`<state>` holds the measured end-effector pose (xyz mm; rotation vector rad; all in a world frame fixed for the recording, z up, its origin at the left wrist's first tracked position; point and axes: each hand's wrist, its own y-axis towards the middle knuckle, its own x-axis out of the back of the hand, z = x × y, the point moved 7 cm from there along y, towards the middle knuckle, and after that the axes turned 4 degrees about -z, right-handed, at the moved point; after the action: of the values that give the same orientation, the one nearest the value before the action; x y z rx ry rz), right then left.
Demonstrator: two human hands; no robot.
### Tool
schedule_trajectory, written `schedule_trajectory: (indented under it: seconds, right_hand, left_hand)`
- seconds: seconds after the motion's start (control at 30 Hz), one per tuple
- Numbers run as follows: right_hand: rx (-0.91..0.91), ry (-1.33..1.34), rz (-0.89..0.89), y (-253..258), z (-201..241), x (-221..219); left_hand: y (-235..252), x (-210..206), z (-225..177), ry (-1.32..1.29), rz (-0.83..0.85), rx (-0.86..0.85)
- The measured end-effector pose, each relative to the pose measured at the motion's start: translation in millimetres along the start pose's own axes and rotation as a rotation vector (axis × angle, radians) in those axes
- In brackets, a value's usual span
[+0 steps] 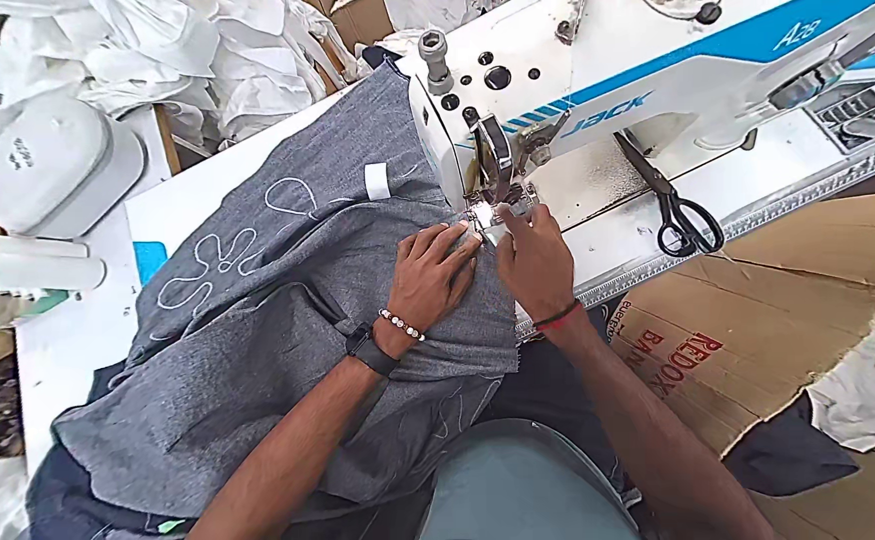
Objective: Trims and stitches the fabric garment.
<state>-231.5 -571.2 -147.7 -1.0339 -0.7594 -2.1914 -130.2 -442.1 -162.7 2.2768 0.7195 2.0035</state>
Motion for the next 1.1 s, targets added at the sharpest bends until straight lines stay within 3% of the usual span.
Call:
schedule_trajectory:
  seconds: [0.13, 0.47, 0.67, 1.0, 1.1]
  right_hand:
    - [0.069, -0.042, 0.118, 10, -2, -1]
    - [0.157, 0.051, 0.191, 26, -9, 10]
    - [0.172, -0.067, 0.014, 19, -3, 5]
    - [-0.090, 0.099, 0.121, -33, 12, -2]
    - [-0.247, 0.281, 0.263, -69, 15, -9]
  left_hand:
    - [-1, 1, -2, -0.002, -0.014, -0.018]
    - [2, 0, -7, -0.009, -0.008, 0.005]
    - [3, 0, -6, -0.011, -0.004, -0.001]
    - [0, 0, 1, -0.040, -0.028, 0.031]
    - [-1, -1, -1, -0.026, -0.012, 0.024]
